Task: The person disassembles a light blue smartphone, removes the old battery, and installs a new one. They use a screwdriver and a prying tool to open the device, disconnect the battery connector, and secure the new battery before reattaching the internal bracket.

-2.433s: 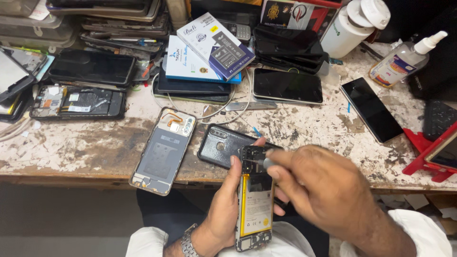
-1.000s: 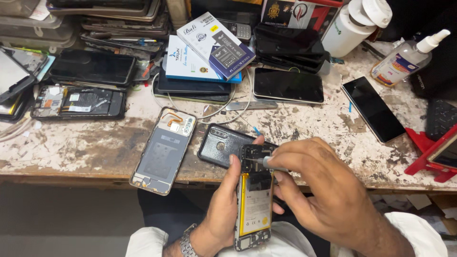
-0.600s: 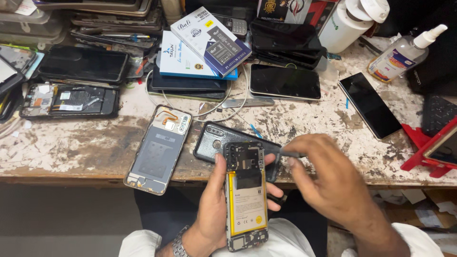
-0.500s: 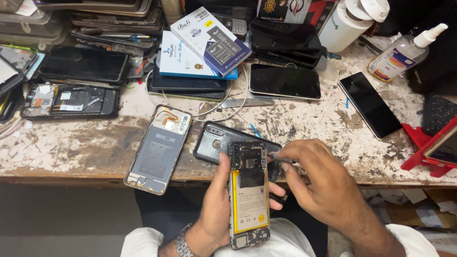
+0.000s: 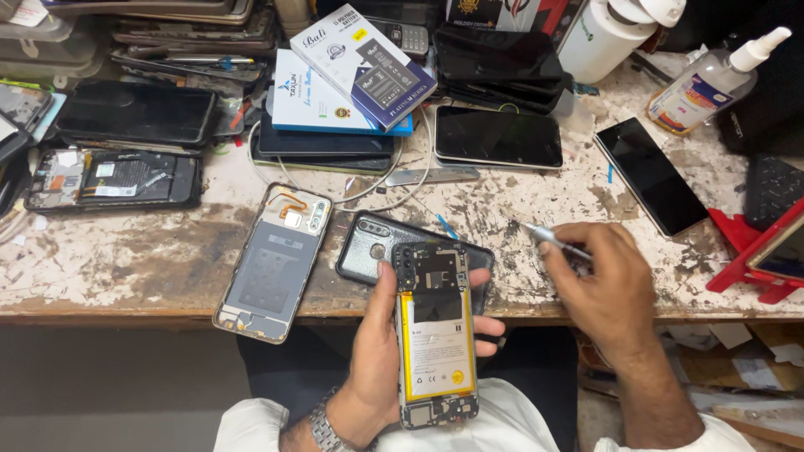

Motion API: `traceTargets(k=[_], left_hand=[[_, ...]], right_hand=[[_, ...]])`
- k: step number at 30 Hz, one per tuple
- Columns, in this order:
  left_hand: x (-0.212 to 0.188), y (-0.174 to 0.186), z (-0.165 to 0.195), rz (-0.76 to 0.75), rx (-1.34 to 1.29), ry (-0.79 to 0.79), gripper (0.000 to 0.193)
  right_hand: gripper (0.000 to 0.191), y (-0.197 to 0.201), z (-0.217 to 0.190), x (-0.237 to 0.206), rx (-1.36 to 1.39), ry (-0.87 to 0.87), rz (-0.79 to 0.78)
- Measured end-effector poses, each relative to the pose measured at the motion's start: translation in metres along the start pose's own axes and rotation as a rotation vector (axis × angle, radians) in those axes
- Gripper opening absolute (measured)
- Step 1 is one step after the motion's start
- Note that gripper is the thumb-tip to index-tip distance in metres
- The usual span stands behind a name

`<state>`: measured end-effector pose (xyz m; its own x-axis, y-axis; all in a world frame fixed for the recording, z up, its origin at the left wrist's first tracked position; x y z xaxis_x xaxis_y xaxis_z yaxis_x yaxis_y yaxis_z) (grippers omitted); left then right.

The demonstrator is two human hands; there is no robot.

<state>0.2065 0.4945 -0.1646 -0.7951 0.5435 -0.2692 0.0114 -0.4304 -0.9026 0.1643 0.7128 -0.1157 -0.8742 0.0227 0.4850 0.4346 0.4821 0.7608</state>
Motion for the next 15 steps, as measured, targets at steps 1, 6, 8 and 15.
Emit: traceTargets(k=[1,6,8,15], left_hand=[[0.001,0.002,0.0,0.038,-0.01,0.0,0.098],[0.004,0.005,0.0,0.031,0.001,-0.039,0.091],[0.004,0.007,-0.001,0.04,-0.019,-0.036,0.088],[0.001,0.015,-0.007,0.14,-0.021,-0.022,0.079]], right_hand=[[0.016,-0.003,-0.002,0.0,-0.05,0.023,-0.038],[0.013,0.014,-0.045,0.002,0.115,0.198,0.013],[0.02,0.022,-0.068,0.001,0.243,0.296,-0.02],[0.021,0.002,-0.11,0.0,0.276,0.496,-0.146]])
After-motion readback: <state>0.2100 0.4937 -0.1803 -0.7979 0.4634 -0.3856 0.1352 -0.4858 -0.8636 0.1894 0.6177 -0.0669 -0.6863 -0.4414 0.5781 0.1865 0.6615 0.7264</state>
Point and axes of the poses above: each hand's wrist, its own x-axis towards the middle knuckle, its own y-axis out of the back of the hand, z = x × y, the point moved 5 cm from there along x, towards the middle knuckle, and after that the axes turned 6 degrees about z, right-handed, at the moved point
